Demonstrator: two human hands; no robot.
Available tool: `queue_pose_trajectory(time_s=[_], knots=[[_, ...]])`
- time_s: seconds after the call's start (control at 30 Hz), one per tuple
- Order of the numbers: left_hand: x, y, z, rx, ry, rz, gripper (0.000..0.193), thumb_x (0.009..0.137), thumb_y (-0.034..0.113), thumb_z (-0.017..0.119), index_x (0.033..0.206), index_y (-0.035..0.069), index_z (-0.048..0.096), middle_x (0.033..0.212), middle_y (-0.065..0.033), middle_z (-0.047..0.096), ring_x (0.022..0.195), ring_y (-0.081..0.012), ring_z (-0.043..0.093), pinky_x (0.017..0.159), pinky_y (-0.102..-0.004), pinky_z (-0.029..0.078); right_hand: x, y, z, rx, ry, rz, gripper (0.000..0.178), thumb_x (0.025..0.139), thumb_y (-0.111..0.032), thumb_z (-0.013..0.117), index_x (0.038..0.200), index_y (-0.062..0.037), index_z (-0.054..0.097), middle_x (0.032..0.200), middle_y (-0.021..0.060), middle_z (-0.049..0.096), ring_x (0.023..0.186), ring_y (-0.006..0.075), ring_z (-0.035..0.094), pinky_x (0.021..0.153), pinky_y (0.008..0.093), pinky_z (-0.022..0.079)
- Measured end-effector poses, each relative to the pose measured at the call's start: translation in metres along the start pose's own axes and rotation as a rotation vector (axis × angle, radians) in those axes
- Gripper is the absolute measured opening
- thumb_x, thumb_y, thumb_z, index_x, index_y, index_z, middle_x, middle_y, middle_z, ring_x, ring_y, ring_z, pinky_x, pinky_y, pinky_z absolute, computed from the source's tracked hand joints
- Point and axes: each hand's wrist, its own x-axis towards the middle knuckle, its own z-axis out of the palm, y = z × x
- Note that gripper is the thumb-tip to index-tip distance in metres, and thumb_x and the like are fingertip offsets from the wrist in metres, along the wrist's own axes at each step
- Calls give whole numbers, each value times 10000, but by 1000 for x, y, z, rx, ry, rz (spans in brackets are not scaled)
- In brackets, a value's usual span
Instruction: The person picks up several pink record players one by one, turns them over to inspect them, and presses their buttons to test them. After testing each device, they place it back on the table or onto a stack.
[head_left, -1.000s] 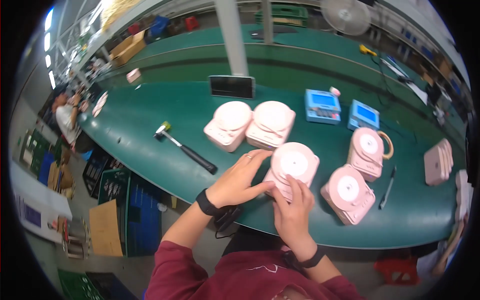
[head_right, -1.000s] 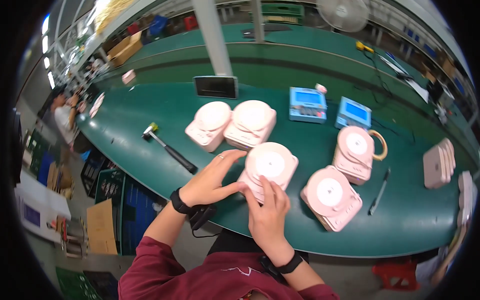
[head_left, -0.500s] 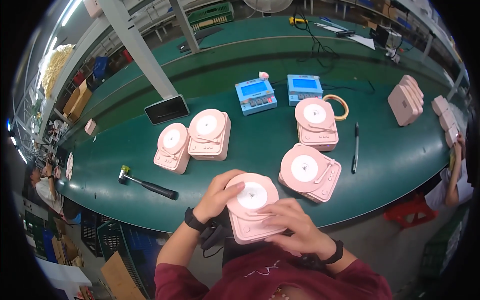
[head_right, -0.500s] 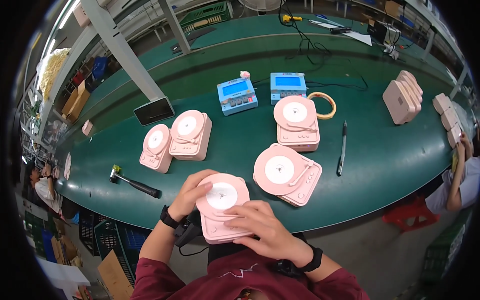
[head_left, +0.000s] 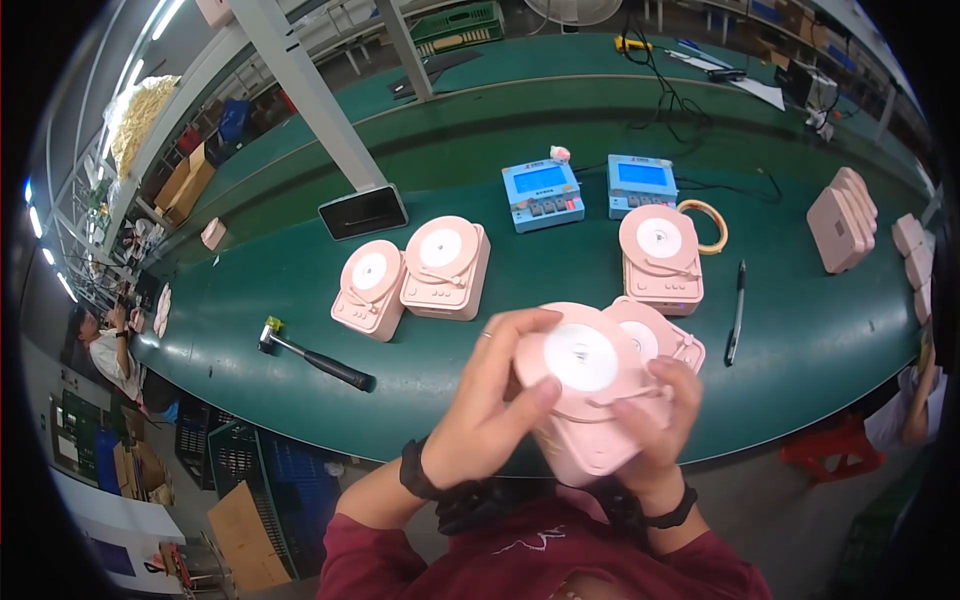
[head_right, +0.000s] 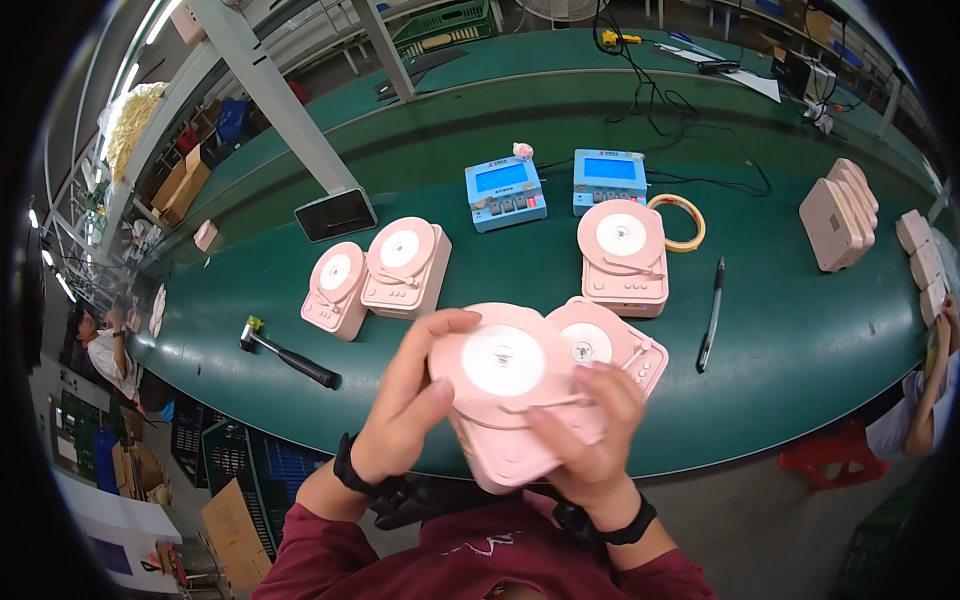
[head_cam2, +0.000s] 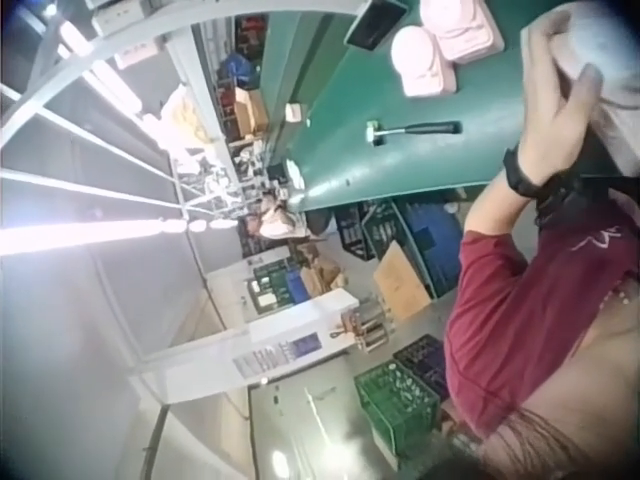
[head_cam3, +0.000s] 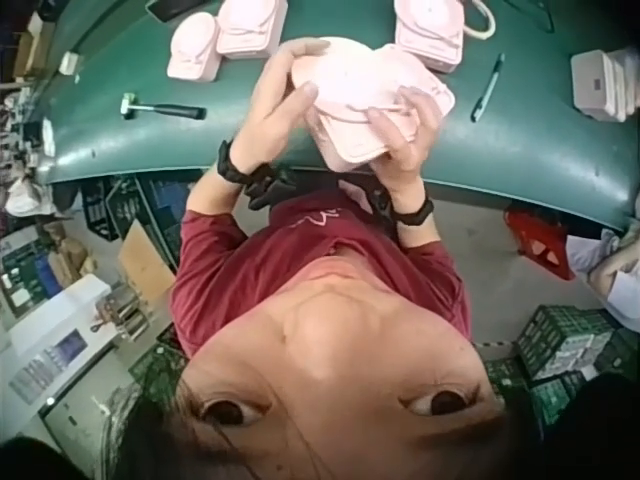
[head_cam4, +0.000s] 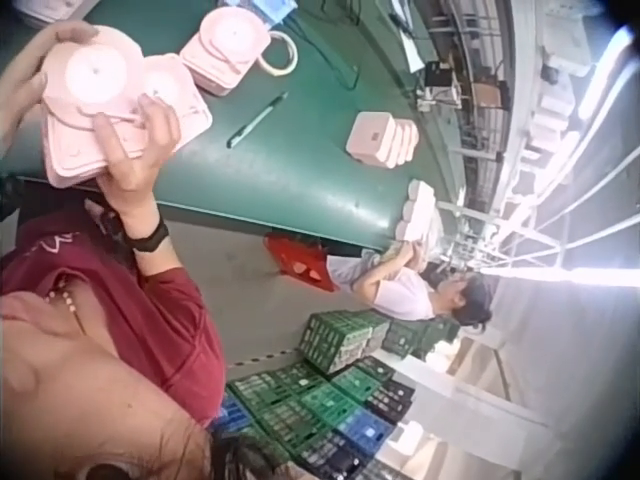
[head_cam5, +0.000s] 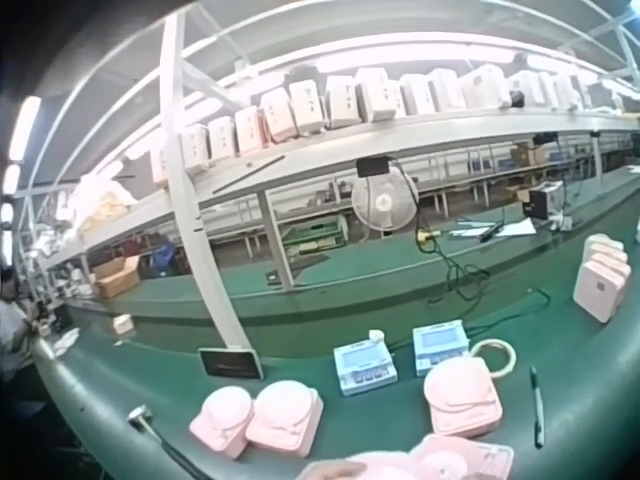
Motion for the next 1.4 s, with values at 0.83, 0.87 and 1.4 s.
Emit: queue_pose_trajectory(time_s=[0.83,0.87,1.4], knots=[[8,140,-41,-973,-898,504,285,669,-80,508,473,58,353,485,-47,315,448,-156,370,570,-456,498,14,389,-212,-84,541,498,506,808,-163,775,1165,66,500,1138,124,593,1011,169,575,889,292,465],[9,138,-39,-976,-897,500,285,669,-80,508,473,58,353,485,-47,315,448,-156,370,570,-456,498,10,394,-216,-86,539,502,506,808,-163,775,1165,66,500,1138,124,593,1011,169,575,889,292,465],[3,122,2,-1638,-853,278,787,549,644,225,691,-77,507,462,3,373,439,-131,436,875,-366,410,-11,421,-260,-66,380,611,341,844,-138,725,1079,73,594,1092,139,634,935,185,608,821,310,513]])
